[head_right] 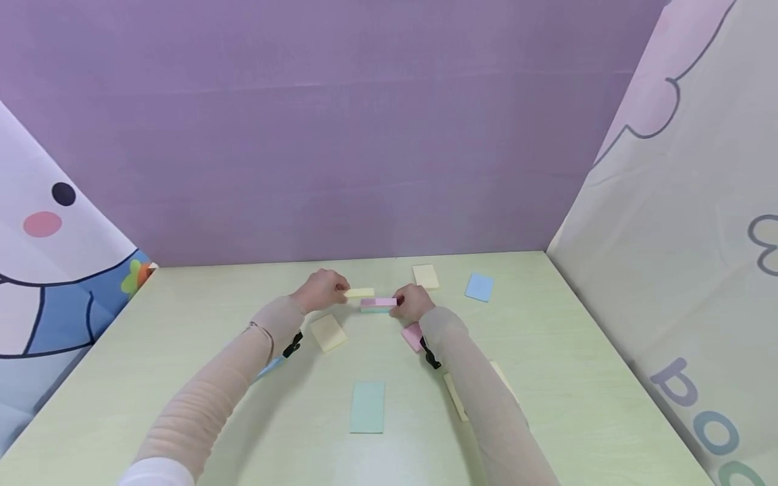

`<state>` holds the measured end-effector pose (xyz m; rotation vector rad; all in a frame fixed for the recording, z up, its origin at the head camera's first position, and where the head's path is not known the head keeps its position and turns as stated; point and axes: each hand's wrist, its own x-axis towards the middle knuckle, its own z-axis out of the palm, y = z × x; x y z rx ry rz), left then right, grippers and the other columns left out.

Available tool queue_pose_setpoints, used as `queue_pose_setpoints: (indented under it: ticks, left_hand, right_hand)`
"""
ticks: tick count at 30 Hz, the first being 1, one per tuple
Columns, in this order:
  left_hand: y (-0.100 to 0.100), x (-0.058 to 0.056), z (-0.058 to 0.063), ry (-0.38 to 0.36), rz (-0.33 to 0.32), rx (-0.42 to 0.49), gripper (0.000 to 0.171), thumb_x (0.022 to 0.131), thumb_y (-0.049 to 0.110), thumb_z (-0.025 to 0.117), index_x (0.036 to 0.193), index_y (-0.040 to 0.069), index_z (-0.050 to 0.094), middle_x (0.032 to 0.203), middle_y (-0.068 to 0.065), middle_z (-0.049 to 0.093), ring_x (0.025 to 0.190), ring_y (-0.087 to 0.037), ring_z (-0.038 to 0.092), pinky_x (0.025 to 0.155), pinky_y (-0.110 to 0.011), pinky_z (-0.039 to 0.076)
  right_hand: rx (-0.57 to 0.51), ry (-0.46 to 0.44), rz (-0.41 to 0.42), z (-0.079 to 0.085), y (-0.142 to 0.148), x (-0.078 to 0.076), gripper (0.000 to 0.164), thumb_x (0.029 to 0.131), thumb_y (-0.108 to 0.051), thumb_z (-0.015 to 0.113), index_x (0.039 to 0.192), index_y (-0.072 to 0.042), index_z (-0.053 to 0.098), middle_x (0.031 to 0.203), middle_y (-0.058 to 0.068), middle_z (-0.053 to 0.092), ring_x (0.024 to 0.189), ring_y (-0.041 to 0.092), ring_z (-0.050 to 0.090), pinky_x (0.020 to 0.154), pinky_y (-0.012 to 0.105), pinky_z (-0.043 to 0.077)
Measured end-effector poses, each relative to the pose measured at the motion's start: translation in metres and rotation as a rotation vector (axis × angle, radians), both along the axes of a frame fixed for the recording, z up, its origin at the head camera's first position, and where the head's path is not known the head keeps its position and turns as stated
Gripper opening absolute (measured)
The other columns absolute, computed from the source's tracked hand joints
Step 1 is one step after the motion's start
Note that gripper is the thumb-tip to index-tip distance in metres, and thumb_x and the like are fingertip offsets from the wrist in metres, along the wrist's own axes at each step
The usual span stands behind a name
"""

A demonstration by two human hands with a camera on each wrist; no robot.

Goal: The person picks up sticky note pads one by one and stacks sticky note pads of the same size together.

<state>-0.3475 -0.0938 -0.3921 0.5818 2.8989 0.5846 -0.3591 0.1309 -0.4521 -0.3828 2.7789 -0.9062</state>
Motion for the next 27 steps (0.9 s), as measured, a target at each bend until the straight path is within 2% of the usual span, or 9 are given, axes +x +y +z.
queue_pose_setpoints:
  ticks: [5,13,20,27]
  left_hand:
    - [0.006,0.002,-0.001,-0.016,0.006,0.009,0.022,0.081,0.008,0.065,0.103,0.003,0.068,0.100,-0.009,0.068,0.085,-0.018,0.059,0.082,-0.033,0.049]
    - [0.014,-0.003,-0.007,-0.027,0.000,0.035,0.022,0.081,0.008,0.065,0.102,0.003,0.068,0.101,-0.009,0.068,0.086,-0.018,0.060,0.082,-0.032,0.050]
    - [0.020,-0.004,-0.010,-0.014,-0.027,0.023,0.020,0.081,0.006,0.064,0.100,0.002,0.069,0.094,-0.008,0.069,0.078,-0.016,0.058,0.077,-0.031,0.050]
    - [0.027,-0.008,-0.016,-0.008,-0.028,-0.007,0.017,0.082,0.006,0.063,0.097,0.004,0.071,0.092,-0.006,0.069,0.078,-0.017,0.056,0.081,-0.034,0.048]
  right_hand:
    - [0.003,0.008,0.002,0.001,0.000,0.002,0.027,0.077,-0.015,0.072,0.101,-0.005,0.068,0.090,0.007,0.067,0.079,0.016,0.057,0.074,0.028,0.047]
    - [0.004,0.013,0.004,0.003,0.001,0.003,0.028,0.077,-0.015,0.071,0.103,-0.004,0.068,0.094,0.009,0.067,0.082,0.018,0.058,0.077,0.031,0.049]
    - [0.007,0.004,-0.005,0.002,0.000,0.003,0.031,0.077,-0.016,0.071,0.106,-0.005,0.067,0.096,0.009,0.067,0.085,0.018,0.058,0.080,0.032,0.048]
    - [0.004,0.002,-0.009,0.001,0.000,0.001,0.031,0.077,-0.016,0.072,0.105,-0.005,0.067,0.092,0.007,0.067,0.080,0.016,0.057,0.074,0.028,0.048]
